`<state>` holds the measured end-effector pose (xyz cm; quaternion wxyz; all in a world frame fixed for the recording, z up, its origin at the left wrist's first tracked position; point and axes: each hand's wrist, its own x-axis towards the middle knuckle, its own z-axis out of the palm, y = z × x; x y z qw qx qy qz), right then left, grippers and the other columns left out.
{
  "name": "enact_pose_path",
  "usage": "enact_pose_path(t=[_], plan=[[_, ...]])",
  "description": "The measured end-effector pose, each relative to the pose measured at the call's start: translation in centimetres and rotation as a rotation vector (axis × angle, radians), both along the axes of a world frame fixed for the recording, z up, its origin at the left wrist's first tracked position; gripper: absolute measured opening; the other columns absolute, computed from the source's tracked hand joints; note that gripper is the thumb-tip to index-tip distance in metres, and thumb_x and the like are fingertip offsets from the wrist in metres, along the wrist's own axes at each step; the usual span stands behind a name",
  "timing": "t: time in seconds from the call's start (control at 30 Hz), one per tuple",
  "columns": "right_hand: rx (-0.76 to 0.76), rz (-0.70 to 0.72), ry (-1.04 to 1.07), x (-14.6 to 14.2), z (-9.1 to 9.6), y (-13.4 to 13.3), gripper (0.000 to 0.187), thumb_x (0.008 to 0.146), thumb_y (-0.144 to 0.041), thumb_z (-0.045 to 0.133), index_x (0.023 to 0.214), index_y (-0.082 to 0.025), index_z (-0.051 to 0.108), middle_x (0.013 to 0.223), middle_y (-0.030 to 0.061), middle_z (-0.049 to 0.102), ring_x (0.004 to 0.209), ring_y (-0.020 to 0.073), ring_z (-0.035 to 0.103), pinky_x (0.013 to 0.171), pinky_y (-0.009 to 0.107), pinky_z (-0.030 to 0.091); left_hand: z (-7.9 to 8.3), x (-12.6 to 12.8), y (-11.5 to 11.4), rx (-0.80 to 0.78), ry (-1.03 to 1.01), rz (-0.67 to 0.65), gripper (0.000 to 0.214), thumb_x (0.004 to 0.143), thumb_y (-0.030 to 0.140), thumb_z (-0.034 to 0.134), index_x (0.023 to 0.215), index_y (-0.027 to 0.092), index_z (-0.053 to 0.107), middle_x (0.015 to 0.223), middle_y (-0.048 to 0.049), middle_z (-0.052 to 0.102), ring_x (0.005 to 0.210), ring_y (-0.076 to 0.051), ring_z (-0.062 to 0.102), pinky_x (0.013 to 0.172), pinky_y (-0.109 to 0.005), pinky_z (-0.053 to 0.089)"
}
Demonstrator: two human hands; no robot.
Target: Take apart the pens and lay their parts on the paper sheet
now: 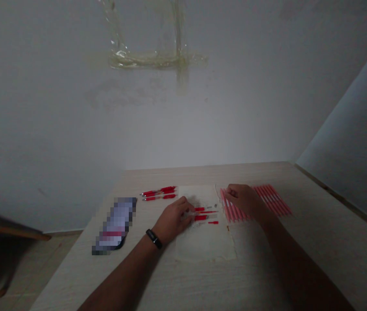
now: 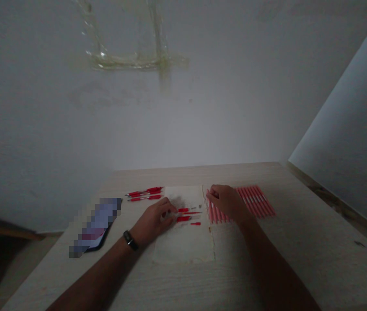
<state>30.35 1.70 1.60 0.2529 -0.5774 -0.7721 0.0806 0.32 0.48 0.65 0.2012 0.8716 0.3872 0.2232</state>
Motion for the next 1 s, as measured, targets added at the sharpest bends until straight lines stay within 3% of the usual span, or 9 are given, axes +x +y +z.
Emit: enact_pose_path(t=[0.37,0.6,0.7,1.0], plan=[[-0.061,0.068,-0.017,-0.1,0.0,-0.1,0.028,0.089,-0.034,0.058,0.067,-0.018,0.054,0.061,-0.0025,0.055,0.058,0.0116,0.049,0.057,0.024,0.025,-0.3,0.8,-0.5,0.007,0.068,-0.035,0.008,0.089,0.028,0.064,0.093,0.021,0.066,0.089,-0.0016,0.060,0.078,-0.015,0.057,0.067,-0.024,0.042],[-0.315,0.318,0.004,-1.8,-0.8,-1.0,0.008,0.083,-0.026,0.066,0.082,-0.018,0.067,0.068,-0.0006,0.065,0.061,0.0124,0.057,0.055,0.021,0.030,-0.8,1.2,-1.0,-0.003,0.070,-0.073,0.011,0.092,0.027,0.060,0.087,0.022,0.067,0.092,-0.0014,0.064,0.079,-0.014,0.061,0.070,-0.024,0.045],[-0.364,0.372,-0.022,-2.7,-0.8,-1.5,0.009,0.079,-0.024,0.070,0.086,-0.019,0.071,0.074,-0.0002,0.068,0.066,0.0131,0.060,0.056,0.021,0.030,-1.0,1.4,-1.2,0.013,0.077,-0.082,0.009,0.092,0.025,0.060,0.088,0.023,0.068,0.096,-0.0015,0.066,0.082,-0.015,0.063,0.071,-0.023,0.046],[-0.343,0.421,-0.092,-3.4,-0.5,-2.0,0.010,0.076,-0.021,0.073,0.087,-0.021,0.073,0.075,-0.0007,0.067,0.067,0.0134,0.059,0.057,0.021,0.030,-0.7,1.8,-1.4,0.028,0.129,-0.058,0.009,0.088,0.020,0.061,0.087,0.023,0.069,0.093,-0.0013,0.067,0.080,-0.015,0.063,0.069,-0.024,0.045]])
